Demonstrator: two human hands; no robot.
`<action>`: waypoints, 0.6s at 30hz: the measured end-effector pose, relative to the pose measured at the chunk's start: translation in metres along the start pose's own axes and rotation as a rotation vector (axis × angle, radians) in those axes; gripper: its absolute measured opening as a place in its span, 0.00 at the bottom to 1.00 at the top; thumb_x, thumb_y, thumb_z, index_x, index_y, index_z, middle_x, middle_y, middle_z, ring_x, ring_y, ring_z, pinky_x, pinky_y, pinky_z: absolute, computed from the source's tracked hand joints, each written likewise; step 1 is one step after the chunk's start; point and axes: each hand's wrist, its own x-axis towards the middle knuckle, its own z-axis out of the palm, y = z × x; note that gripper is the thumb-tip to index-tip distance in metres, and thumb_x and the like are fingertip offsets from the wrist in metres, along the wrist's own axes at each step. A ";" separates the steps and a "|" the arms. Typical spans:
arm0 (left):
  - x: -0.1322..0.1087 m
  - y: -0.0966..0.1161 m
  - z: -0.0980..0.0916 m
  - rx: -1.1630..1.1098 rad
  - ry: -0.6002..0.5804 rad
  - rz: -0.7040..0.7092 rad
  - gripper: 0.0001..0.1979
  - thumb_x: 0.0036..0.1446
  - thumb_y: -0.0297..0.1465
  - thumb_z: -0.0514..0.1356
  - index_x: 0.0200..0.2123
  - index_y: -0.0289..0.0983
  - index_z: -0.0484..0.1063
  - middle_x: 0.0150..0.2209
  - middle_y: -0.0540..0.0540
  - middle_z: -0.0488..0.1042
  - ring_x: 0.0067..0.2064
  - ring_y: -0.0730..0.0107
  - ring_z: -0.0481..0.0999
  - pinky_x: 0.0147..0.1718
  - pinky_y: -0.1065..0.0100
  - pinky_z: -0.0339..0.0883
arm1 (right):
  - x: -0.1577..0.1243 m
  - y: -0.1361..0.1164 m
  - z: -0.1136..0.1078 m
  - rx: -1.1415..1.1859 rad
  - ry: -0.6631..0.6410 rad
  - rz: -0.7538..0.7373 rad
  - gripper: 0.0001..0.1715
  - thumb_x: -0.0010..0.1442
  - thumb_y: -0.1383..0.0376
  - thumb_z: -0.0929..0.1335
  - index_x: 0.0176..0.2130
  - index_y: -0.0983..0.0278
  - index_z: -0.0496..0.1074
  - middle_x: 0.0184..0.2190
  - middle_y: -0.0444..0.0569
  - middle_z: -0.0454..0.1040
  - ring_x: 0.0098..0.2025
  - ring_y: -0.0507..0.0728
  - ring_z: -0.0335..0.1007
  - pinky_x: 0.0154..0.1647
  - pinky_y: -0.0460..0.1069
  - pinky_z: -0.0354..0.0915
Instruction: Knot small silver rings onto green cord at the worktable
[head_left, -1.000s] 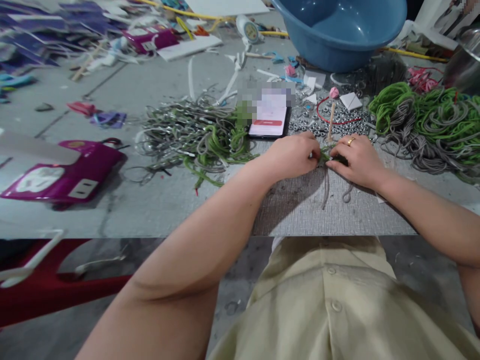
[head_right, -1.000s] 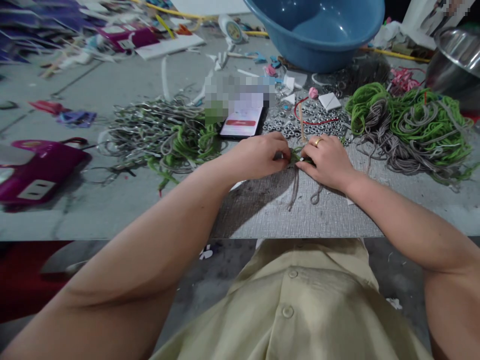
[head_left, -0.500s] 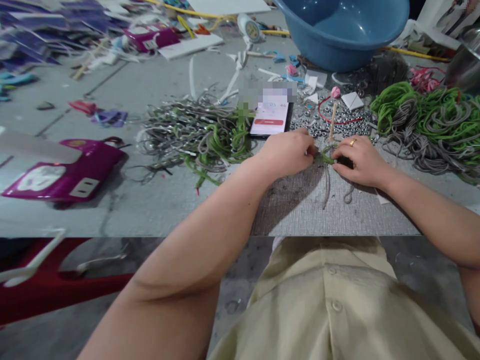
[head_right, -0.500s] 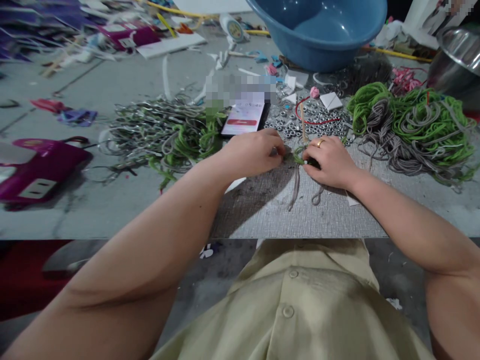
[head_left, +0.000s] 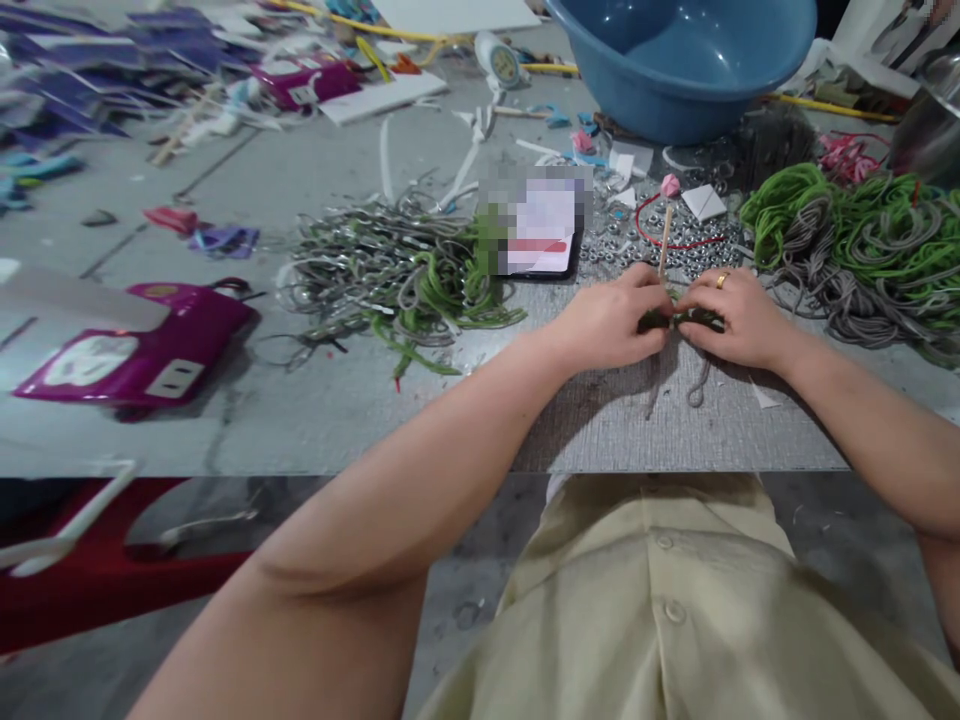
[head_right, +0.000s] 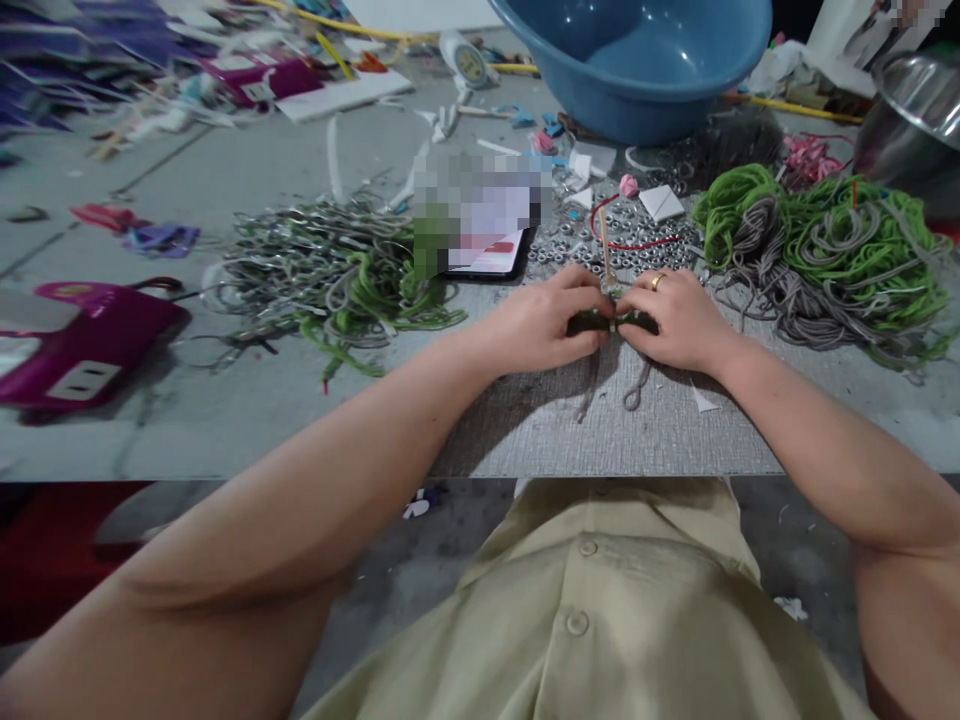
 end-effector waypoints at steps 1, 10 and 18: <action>0.000 -0.001 0.001 0.009 -0.019 -0.009 0.16 0.58 0.32 0.55 0.47 0.35 0.76 0.50 0.39 0.70 0.44 0.62 0.77 0.46 0.61 0.71 | 0.000 0.001 0.000 0.003 -0.014 -0.008 0.15 0.60 0.59 0.65 0.42 0.61 0.78 0.40 0.54 0.78 0.46 0.65 0.72 0.47 0.59 0.59; 0.001 0.003 -0.003 0.092 -0.060 -0.063 0.17 0.56 0.31 0.55 0.47 0.34 0.76 0.51 0.38 0.71 0.41 0.60 0.78 0.42 0.60 0.71 | 0.001 0.000 0.000 0.018 -0.059 -0.013 0.18 0.61 0.59 0.65 0.46 0.61 0.79 0.42 0.55 0.78 0.46 0.65 0.72 0.49 0.59 0.59; 0.001 0.003 -0.006 0.128 -0.079 -0.094 0.16 0.57 0.31 0.55 0.47 0.36 0.76 0.50 0.40 0.72 0.41 0.61 0.78 0.40 0.62 0.69 | 0.002 -0.001 0.003 -0.020 -0.098 -0.051 0.20 0.62 0.58 0.65 0.48 0.60 0.80 0.43 0.55 0.77 0.47 0.65 0.70 0.50 0.59 0.59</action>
